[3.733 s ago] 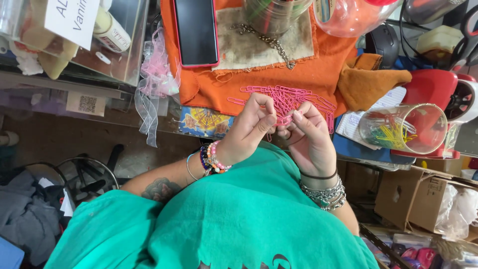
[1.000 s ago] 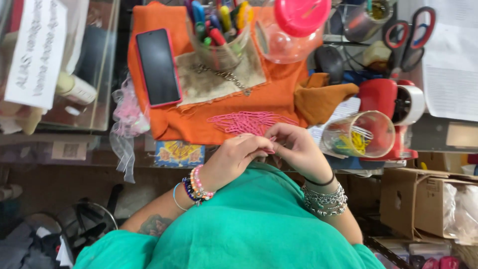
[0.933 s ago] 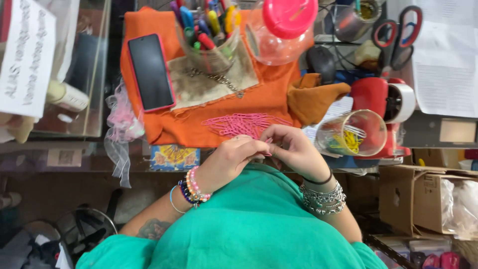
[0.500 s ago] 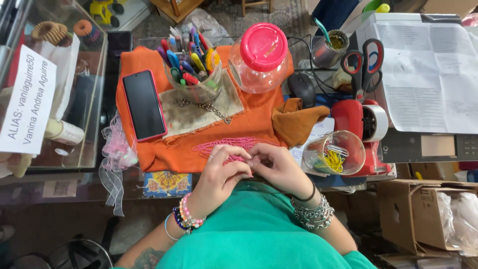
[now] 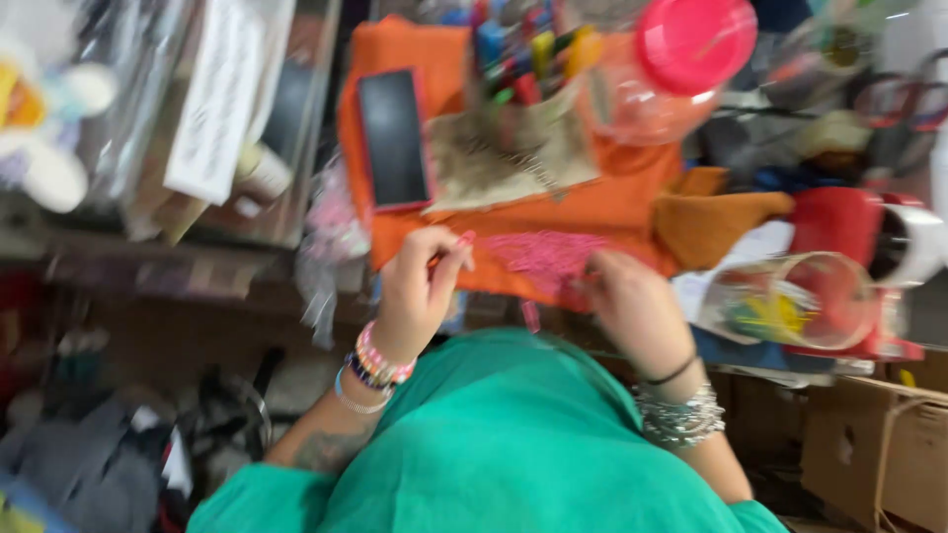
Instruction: Sorting pink paperclips from a pile and placing them into a small container
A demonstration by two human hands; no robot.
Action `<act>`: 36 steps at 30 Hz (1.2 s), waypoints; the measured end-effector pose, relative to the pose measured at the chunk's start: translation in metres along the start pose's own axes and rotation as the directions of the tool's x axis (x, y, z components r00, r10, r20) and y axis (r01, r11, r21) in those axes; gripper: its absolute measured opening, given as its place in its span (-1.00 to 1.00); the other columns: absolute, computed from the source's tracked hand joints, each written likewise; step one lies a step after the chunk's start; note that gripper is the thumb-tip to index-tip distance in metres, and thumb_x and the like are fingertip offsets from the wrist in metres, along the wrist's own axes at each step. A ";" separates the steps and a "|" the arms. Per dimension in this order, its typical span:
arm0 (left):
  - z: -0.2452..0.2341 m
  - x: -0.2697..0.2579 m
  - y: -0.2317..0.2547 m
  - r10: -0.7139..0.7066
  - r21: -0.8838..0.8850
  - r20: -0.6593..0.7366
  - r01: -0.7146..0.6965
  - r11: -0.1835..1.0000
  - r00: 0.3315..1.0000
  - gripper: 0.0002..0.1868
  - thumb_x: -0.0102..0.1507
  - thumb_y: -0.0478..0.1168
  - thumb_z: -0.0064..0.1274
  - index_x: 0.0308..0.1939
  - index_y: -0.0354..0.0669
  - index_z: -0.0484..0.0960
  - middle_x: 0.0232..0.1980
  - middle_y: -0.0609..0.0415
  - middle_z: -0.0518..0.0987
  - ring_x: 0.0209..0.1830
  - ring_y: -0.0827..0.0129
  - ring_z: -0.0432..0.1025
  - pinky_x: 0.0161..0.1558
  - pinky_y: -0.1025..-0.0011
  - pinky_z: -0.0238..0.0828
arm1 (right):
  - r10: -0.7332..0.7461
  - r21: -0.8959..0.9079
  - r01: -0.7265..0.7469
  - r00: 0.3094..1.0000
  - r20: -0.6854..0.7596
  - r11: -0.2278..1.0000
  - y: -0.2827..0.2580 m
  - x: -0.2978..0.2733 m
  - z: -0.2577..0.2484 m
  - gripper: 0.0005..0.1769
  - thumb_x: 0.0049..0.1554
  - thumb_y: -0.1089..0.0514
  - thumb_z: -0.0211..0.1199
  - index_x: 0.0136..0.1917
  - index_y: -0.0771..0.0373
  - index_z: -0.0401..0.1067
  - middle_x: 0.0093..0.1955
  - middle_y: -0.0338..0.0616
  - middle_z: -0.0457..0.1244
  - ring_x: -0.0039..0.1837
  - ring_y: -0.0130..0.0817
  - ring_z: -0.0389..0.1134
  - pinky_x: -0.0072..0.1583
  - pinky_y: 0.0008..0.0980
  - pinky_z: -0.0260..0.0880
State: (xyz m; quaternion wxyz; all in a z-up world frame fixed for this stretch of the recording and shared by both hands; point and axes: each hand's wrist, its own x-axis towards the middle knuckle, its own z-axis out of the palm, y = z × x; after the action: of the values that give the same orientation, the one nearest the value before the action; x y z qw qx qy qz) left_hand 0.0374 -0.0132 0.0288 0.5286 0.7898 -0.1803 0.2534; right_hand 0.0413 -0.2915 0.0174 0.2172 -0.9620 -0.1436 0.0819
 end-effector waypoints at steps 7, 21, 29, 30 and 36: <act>-0.022 -0.004 -0.004 -0.109 -0.029 0.055 0.111 0.993 0.993 -0.94 0.38 -0.25 0.12 -0.17 -0.12 0.67 -0.27 0.13 0.64 -0.26 0.14 0.58 -0.11 0.30 0.55 | 0.225 -0.277 -0.192 0.970 0.094 0.942 -0.007 -0.026 0.032 -0.67 0.14 -0.26 0.30 -0.07 -0.01 0.54 -0.23 -0.19 0.39 -0.07 -0.07 0.48 -0.02 -0.09 0.51; -0.013 0.003 -0.009 -0.099 -0.437 0.269 0.213 0.874 0.958 -0.58 0.51 -0.39 -0.17 0.45 -0.12 0.40 0.05 -0.05 0.66 -0.09 0.34 0.61 0.10 0.33 0.53 | 0.113 -0.002 -0.113 0.990 -0.087 0.994 -0.050 -0.036 0.082 -0.83 0.15 0.17 0.31 -0.11 0.26 0.35 -0.19 -0.08 0.23 -0.01 0.05 0.42 -0.02 -0.10 0.46; -0.003 0.010 -0.002 -0.108 -0.422 0.345 0.257 0.870 0.932 -0.82 0.37 -0.27 0.12 0.04 -0.20 0.63 -0.22 0.09 0.66 -0.18 0.23 0.64 -0.01 0.36 0.55 | 0.316 0.740 -0.023 0.913 -0.258 0.672 -0.075 -0.034 0.026 -0.77 0.24 0.37 0.26 0.18 0.35 0.42 -0.20 0.00 0.35 -0.21 -0.29 0.46 -0.18 -0.39 0.48; -0.002 0.009 -0.001 -0.082 -0.392 0.347 0.224 0.892 0.934 -0.87 0.34 -0.22 0.18 -0.05 -0.12 0.67 -0.19 0.12 0.62 -0.13 0.14 0.61 0.01 0.30 0.53 | 0.358 0.864 0.000 0.910 -0.209 0.503 -0.077 -0.033 0.023 -0.88 0.28 0.39 0.19 0.11 0.40 0.39 -0.23 0.05 0.37 -0.21 -0.29 0.47 -0.29 -0.42 0.46; -0.002 0.019 0.009 -0.028 -0.421 0.431 0.228 0.878 0.902 -0.93 0.27 -0.22 0.26 -0.17 -0.01 0.74 -0.26 0.17 0.63 -0.16 0.24 0.57 0.00 0.35 0.48 | 0.365 0.966 0.198 0.897 -0.247 0.168 -0.073 -0.015 0.027 -0.65 0.13 0.48 0.31 0.15 0.52 0.28 -0.20 0.23 0.35 -0.22 -0.12 0.52 -0.33 -0.31 0.53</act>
State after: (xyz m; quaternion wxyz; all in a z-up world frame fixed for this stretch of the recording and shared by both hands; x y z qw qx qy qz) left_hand 0.0470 -0.0152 0.0471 0.6666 0.6872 -0.2888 -0.0056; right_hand 0.0037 -0.2220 0.0271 0.8039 -0.5909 0.0501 -0.0462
